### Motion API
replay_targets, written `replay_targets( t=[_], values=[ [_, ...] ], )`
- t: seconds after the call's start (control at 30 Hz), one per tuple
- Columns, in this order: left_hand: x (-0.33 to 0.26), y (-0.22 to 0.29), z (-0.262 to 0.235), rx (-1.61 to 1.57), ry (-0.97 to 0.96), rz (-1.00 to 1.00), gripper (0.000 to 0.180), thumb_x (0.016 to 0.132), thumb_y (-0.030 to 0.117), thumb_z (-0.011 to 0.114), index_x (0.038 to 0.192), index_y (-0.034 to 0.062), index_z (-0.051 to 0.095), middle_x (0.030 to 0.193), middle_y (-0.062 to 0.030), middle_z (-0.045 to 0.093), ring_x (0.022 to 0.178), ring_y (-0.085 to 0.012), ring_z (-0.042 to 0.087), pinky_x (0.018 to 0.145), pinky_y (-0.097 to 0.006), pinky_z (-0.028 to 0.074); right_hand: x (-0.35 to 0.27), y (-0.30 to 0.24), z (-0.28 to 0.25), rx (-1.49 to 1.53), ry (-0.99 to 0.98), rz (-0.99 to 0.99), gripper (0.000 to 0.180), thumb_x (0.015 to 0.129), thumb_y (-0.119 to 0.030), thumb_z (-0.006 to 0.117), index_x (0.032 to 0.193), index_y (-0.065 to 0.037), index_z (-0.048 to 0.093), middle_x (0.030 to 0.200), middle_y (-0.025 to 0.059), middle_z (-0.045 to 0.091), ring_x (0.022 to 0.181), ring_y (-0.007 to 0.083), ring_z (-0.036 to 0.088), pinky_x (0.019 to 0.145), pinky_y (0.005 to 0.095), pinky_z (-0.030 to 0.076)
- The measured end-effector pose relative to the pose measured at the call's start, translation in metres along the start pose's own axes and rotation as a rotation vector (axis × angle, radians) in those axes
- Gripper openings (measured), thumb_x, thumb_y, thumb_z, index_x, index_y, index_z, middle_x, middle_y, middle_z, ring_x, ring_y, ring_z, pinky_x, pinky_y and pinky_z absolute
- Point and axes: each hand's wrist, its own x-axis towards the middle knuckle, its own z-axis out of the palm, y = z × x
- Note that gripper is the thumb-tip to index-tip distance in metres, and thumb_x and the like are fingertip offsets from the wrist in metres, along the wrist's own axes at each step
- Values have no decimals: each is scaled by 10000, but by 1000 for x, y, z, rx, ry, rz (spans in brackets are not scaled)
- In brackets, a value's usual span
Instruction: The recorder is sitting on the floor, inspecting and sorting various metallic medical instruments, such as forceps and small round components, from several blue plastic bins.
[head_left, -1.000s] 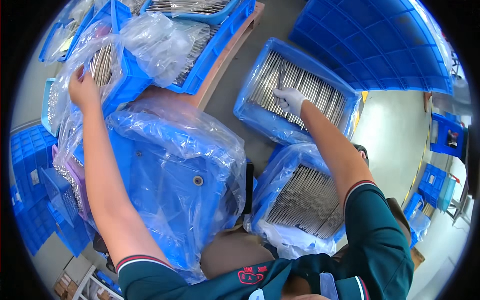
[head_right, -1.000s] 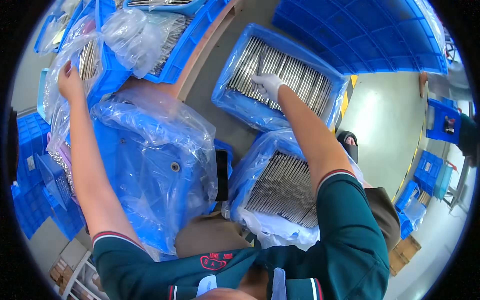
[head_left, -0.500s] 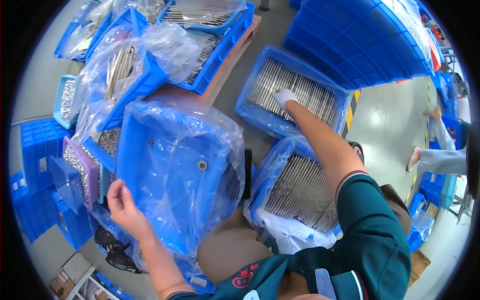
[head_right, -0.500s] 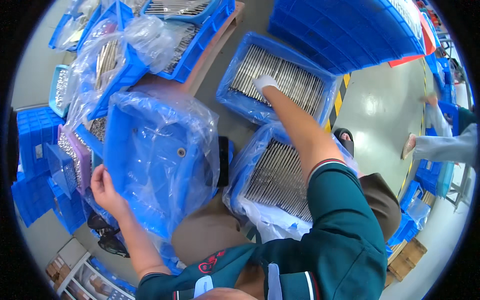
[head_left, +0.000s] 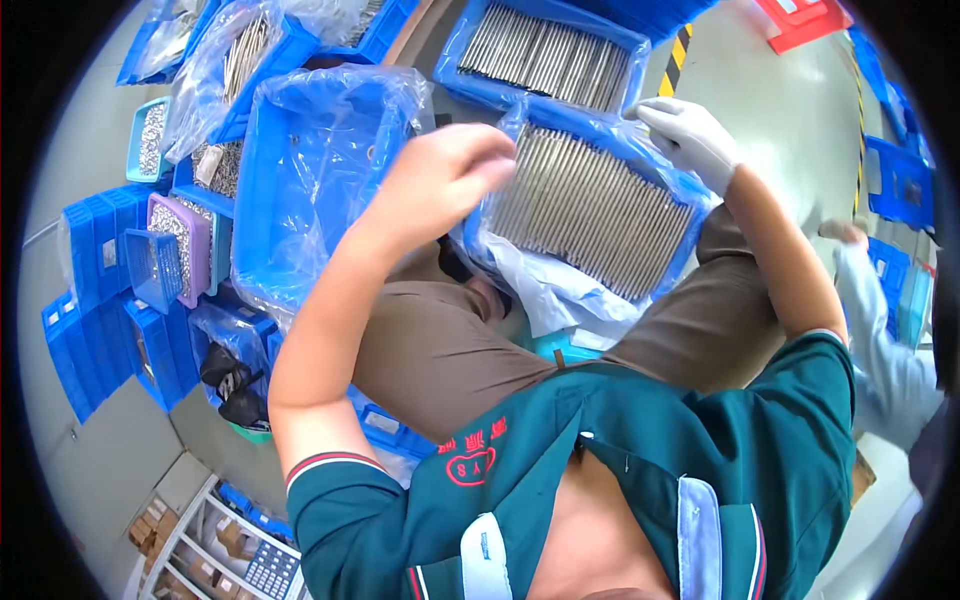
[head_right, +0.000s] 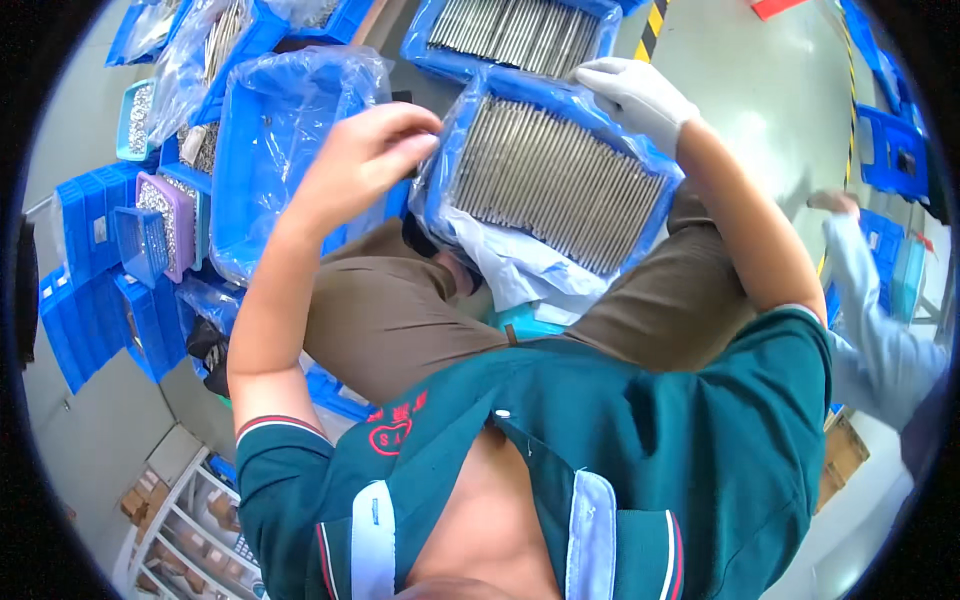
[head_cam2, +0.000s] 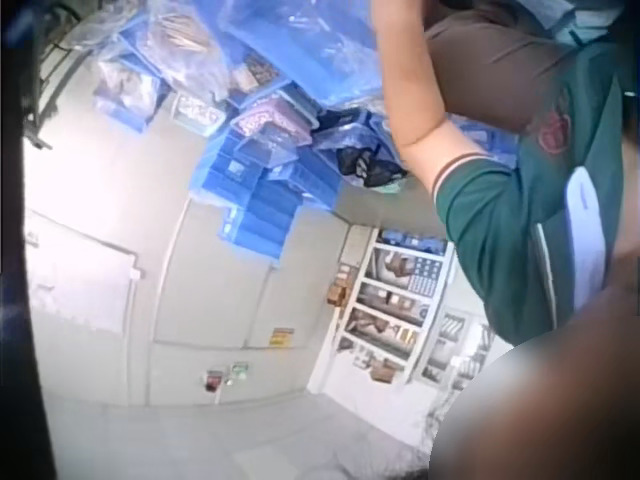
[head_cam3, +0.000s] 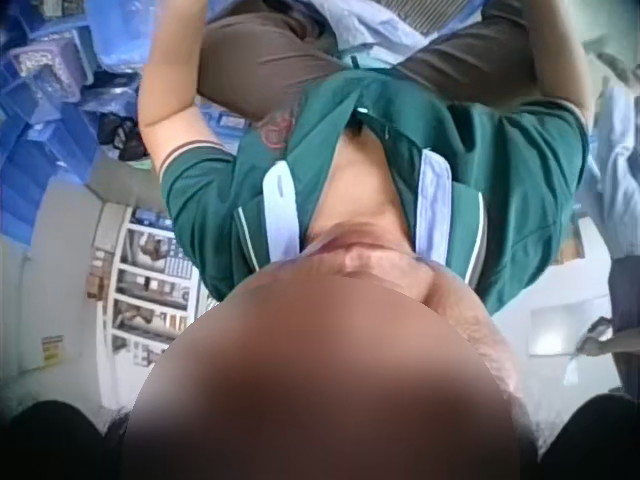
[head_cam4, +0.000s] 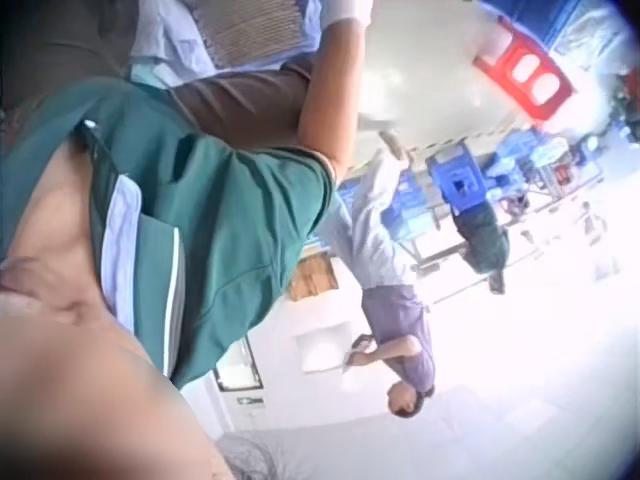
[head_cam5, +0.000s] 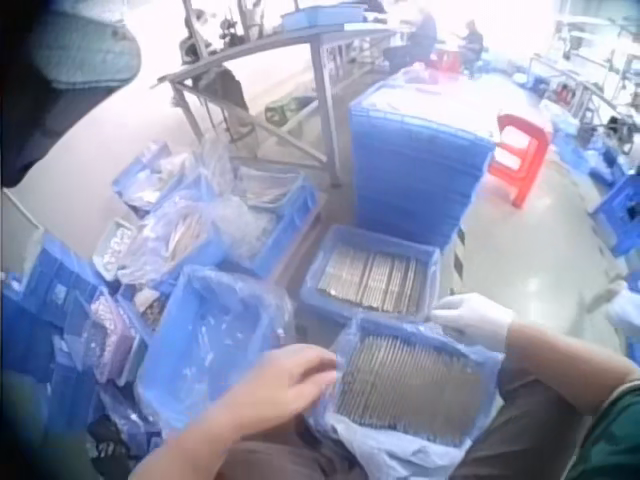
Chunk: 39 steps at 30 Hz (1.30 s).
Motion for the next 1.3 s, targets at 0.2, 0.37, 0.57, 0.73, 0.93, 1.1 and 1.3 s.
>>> replay_targets(
  t=[0.2,0.37,0.57,0.73,0.93,1.1,1.3],
  values=[
    [29,-83,97,426,-180,-295,280,773,274,632,943,54,666,869,-171,663,840,-290,647,749,-369,492,-66,-72,-42,608,-18,553,236,830,-22,550,1049,-82,609,871,100,622,727,260,606,699,295,501],
    [17,-115,183,437,12,-786,370,751,282,602,984,-4,639,1063,-239,612,977,-381,600,856,-447,474,-105,-53,-9,206,224,133,277,790,-19,531,1055,-53,602,876,97,618,803,253,597,695,319,487],
    [2,-132,223,647,232,-867,459,724,234,681,1088,14,508,1145,-188,511,1056,-359,527,881,-428,470,-95,-93,-46,821,54,656,281,921,-239,492,1090,-45,605,958,84,601,781,164,579,707,261,464],
    [6,-133,235,746,308,-810,463,716,246,691,1086,33,513,1125,-187,522,1029,-353,528,854,-422,476,-97,-86,-46,825,99,623,297,904,-251,518,1091,-36,603,974,87,608,827,161,578,757,255,455],
    [8,-149,232,102,260,-691,507,800,385,644,1132,43,473,1059,-172,543,961,-372,558,805,-431,471,-75,-75,3,662,179,520,320,820,-184,536,1096,-31,588,1008,139,616,924,243,598,826,317,459],
    [16,-25,218,-1839,-23,-755,666,894,611,351,1132,6,499,1094,-113,593,1009,-244,567,878,-444,455,-70,-97,59,354,148,349,362,738,-41,531,1099,-51,561,986,189,581,931,338,575,824,366,466],
    [-20,-51,128,-1647,46,-887,385,928,380,468,884,21,598,787,-69,539,702,-190,509,616,-290,439,-32,-130,64,219,352,147,408,779,-111,629,1171,-40,539,1068,169,593,992,302,592,876,353,464]
  ],
)
